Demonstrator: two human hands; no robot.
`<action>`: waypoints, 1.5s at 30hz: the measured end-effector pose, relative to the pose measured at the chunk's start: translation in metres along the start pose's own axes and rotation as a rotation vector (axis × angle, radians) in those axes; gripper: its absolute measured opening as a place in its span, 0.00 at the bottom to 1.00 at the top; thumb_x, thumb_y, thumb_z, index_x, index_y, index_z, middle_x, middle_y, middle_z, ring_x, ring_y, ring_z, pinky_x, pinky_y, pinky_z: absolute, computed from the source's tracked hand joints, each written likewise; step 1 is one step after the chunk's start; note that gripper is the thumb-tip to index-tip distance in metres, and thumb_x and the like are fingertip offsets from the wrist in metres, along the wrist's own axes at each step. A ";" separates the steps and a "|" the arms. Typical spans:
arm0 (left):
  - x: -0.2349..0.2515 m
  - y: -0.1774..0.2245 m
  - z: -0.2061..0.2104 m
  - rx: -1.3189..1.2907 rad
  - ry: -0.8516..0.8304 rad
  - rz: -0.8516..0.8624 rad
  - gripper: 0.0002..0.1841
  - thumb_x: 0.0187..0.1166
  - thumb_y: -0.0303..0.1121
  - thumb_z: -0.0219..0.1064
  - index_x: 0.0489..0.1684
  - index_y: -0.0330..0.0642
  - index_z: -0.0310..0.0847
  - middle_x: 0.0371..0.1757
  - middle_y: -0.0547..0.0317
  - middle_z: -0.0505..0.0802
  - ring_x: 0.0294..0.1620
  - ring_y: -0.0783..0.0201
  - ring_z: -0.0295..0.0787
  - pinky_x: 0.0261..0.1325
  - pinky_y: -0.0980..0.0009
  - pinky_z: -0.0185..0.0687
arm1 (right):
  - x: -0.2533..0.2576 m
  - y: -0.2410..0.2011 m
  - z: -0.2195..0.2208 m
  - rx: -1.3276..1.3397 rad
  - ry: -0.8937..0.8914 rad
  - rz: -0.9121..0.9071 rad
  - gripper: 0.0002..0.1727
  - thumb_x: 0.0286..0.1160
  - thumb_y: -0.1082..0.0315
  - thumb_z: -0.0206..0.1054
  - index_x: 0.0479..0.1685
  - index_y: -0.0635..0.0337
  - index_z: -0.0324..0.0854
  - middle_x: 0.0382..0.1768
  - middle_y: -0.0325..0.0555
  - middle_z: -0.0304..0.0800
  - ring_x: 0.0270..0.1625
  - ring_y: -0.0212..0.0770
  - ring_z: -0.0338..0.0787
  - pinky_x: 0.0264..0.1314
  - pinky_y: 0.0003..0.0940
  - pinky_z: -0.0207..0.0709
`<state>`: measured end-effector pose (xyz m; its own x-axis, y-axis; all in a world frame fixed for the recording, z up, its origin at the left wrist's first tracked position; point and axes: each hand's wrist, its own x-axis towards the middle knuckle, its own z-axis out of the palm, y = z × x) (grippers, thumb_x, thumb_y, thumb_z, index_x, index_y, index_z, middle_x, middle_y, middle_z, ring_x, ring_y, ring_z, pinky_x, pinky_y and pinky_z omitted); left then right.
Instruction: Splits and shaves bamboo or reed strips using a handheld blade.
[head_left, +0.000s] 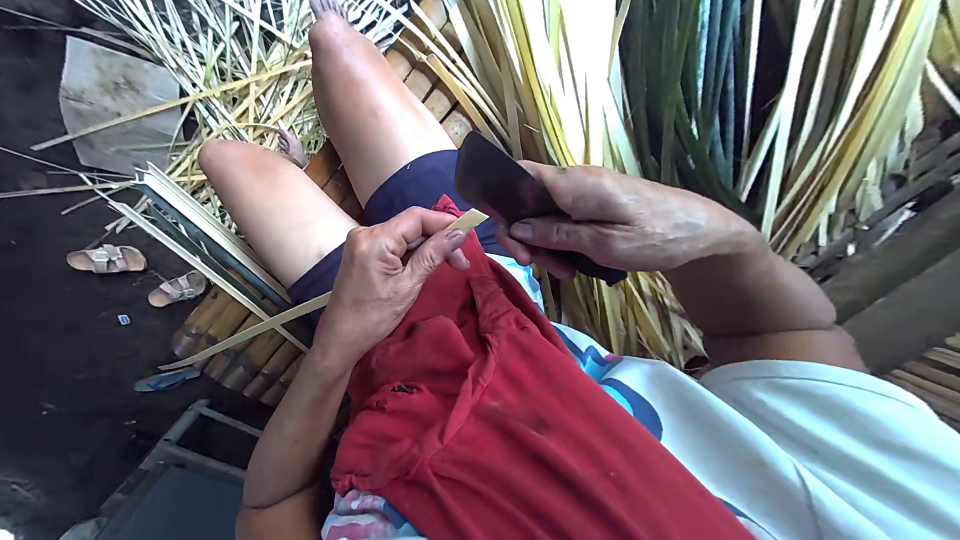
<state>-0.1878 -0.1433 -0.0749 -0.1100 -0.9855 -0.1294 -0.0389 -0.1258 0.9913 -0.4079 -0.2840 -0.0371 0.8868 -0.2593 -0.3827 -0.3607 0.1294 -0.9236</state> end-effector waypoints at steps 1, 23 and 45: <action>-0.003 0.001 0.001 -0.023 0.002 0.005 0.06 0.86 0.30 0.64 0.45 0.38 0.84 0.24 0.64 0.89 0.13 0.78 0.72 0.14 0.85 0.64 | -0.001 -0.001 0.002 -0.004 0.007 -0.008 0.07 0.89 0.73 0.49 0.53 0.62 0.71 0.30 0.35 0.83 0.22 0.23 0.81 0.23 0.17 0.79; -0.025 0.007 0.011 -0.052 -0.053 0.067 0.04 0.83 0.27 0.66 0.41 0.37 0.85 0.24 0.65 0.89 0.16 0.79 0.75 0.16 0.86 0.70 | -0.010 0.006 0.036 0.281 -0.044 -0.066 0.06 0.89 0.71 0.50 0.56 0.61 0.66 0.26 0.35 0.80 0.18 0.25 0.81 0.18 0.20 0.81; 0.055 0.012 0.086 -0.585 0.337 0.077 0.25 0.92 0.61 0.40 0.28 0.61 0.74 0.24 0.74 0.79 0.24 0.78 0.75 0.27 0.81 0.73 | -0.014 0.024 0.024 -0.137 0.920 -0.691 0.08 0.83 0.60 0.67 0.36 0.51 0.84 0.23 0.28 0.85 0.22 0.21 0.83 0.25 0.21 0.81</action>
<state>-0.2798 -0.1893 -0.0723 0.2282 -0.9639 -0.1373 0.5104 -0.0017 0.8600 -0.4222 -0.2544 -0.0532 0.3821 -0.8396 0.3862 0.0406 -0.4022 -0.9146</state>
